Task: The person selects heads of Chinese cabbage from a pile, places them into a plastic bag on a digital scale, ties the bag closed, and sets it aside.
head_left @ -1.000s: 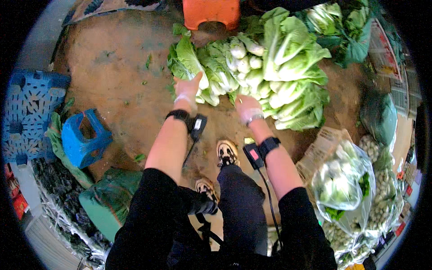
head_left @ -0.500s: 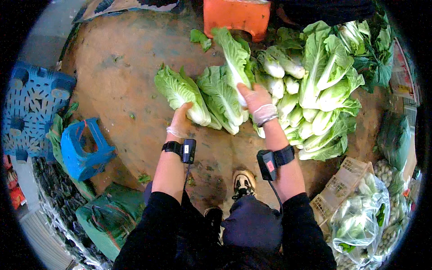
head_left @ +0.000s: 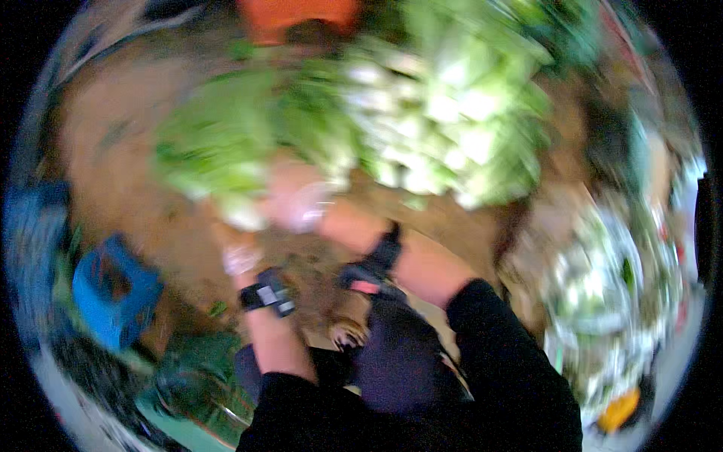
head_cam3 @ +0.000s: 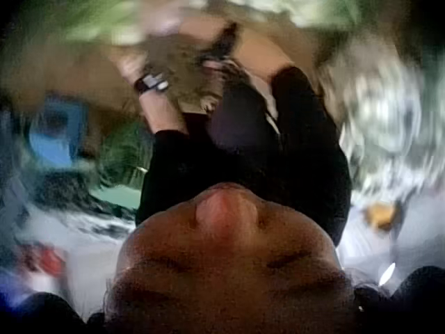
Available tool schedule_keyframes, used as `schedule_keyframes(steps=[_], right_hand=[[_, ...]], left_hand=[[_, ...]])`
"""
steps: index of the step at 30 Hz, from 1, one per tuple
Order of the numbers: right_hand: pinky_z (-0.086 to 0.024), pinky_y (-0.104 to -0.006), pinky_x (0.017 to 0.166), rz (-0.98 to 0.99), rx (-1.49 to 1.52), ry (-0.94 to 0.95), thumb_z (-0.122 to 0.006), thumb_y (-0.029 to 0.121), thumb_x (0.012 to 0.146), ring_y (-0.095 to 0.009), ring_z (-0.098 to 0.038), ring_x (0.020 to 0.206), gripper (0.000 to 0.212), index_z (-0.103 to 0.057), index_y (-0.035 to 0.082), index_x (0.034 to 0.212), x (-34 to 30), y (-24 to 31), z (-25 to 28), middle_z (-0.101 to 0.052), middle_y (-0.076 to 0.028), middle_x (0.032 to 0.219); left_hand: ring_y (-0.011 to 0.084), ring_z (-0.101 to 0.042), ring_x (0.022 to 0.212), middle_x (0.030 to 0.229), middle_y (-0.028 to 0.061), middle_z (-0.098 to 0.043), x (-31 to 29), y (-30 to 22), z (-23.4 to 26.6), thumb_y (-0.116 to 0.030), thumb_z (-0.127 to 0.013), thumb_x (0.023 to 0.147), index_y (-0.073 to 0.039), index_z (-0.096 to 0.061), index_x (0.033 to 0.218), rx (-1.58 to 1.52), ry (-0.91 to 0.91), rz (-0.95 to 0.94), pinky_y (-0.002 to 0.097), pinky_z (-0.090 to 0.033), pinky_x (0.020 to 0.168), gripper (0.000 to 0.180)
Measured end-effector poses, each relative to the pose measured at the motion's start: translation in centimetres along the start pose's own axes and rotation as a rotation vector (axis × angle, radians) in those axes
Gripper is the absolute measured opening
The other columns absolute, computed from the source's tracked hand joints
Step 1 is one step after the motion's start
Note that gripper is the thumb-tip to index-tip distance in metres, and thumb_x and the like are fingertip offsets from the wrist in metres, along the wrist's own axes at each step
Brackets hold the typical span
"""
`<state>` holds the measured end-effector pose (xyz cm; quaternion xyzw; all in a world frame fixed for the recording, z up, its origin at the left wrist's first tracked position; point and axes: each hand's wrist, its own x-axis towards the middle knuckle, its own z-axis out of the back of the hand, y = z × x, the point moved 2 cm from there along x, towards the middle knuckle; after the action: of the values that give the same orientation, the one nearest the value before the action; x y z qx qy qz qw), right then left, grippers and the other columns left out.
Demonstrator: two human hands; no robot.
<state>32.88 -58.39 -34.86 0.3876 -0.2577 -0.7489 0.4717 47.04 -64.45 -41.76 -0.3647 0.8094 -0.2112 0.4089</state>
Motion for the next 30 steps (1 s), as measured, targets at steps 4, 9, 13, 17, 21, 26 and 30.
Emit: schedule_keyframes(steps=[4, 9, 13, 17, 21, 26, 30], right_hand=[[-0.051, -0.0407, 0.061, -0.123, 0.004, 0.021, -0.066, 0.048, 0.066, -0.032, -0.063, 0.067, 0.052, -0.063, -0.001, 0.082, -7.4, 6.0, 5.9, -0.064, -0.016, 0.077], [-0.051, -0.0404, 0.064, -0.21, 0.155, -0.078, -0.065, 0.042, 0.071, -0.033, -0.063, 0.073, 0.052, -0.058, -0.002, 0.098, -20.2, 8.5, 11.8, -0.064, -0.018, 0.079], [-0.051, -0.0419, 0.066, -0.556, 0.397, -0.178, -0.065, 0.034, 0.067, -0.034, -0.064, 0.075, 0.059, -0.048, -0.002, 0.111, -34.7, 9.2, 15.8, -0.063, -0.021, 0.078], [-0.048, -0.0415, 0.078, -0.671, 0.746, -0.149, -0.056, 0.028, 0.069, -0.036, -0.062, 0.086, 0.059, -0.045, 0.007, 0.123, -48.8, 9.2, 16.3, -0.062, -0.022, 0.094], [-0.041, -0.0369, 0.091, -0.755, 1.02, -0.241, -0.055, 0.031, 0.074, -0.037, -0.054, 0.104, 0.073, -0.027, 0.004, 0.135, -57.6, 8.1, 12.5, -0.054, -0.028, 0.11], [-0.04, -0.0355, 0.092, -0.727, 1.008, -0.481, -0.064, 0.041, 0.07, -0.036, -0.051, 0.108, 0.086, -0.027, -0.004, 0.133, -64.2, 4.3, 10.8, -0.051, -0.029, 0.115], [-0.04, -0.0364, 0.092, -0.67, 1.046, -0.409, -0.068, 0.046, 0.065, -0.036, -0.051, 0.108, 0.089, -0.033, -0.005, 0.13, -71.4, 0.5, 16.1, -0.051, -0.026, 0.117]], left_hand=[[0.027, -0.042, 0.117, 0.13, 0.0126, -0.04, -8.5, -0.5, 1.0, -0.03, -0.056, 0.084, -0.008, -0.03, 0.133, 0.058, -0.056, 0.116, 0.0436, -0.036, 0.099, 0.06], [0.0282, -0.039, 0.119, 0.134, 0.0122, -0.036, -22.7, -3.0, -4.1, -0.028, -0.062, 0.079, -0.01, -0.026, 0.135, 0.191, -0.048, 0.264, 0.0458, -0.036, 0.1, 0.069], [0.0293, -0.038, 0.121, 0.137, 0.0119, -0.032, -32.0, -4.0, -9.5, -0.027, -0.067, 0.075, -0.012, -0.023, 0.136, 0.255, 0.02, 0.408, 0.0475, -0.035, 0.1, 0.077], [0.028, -0.039, 0.12, 0.135, 0.011, -0.035, -42.7, -4.0, -13.5, -0.033, -0.062, 0.079, -0.01, -0.028, 0.134, 0.712, 0.419, 0.57, 0.046, -0.037, 0.098, 0.069], [0.0256, -0.046, 0.114, 0.125, 0.0088, -0.047, -49.3, -1.6, -16.1, -0.021, -0.065, 0.074, -0.006, -0.037, 0.129, 0.658, 0.277, 0.905, 0.0417, -0.039, 0.097, 0.064], [0.0237, -0.043, 0.117, 0.127, 0.0067, -0.044, -57.5, 5.5, -18.0, -0.032, -0.072, 0.073, -0.007, -0.033, 0.131, 0.736, 0.398, 0.795, 0.0402, -0.037, 0.098, 0.074], [0.0237, -0.046, 0.113, 0.126, 0.0074, -0.046, -64.2, 10.7, -22.6, -0.038, -0.071, 0.069, -0.007, -0.037, 0.128, 0.757, 0.387, 0.78, 0.0421, -0.039, 0.096, 0.075]])
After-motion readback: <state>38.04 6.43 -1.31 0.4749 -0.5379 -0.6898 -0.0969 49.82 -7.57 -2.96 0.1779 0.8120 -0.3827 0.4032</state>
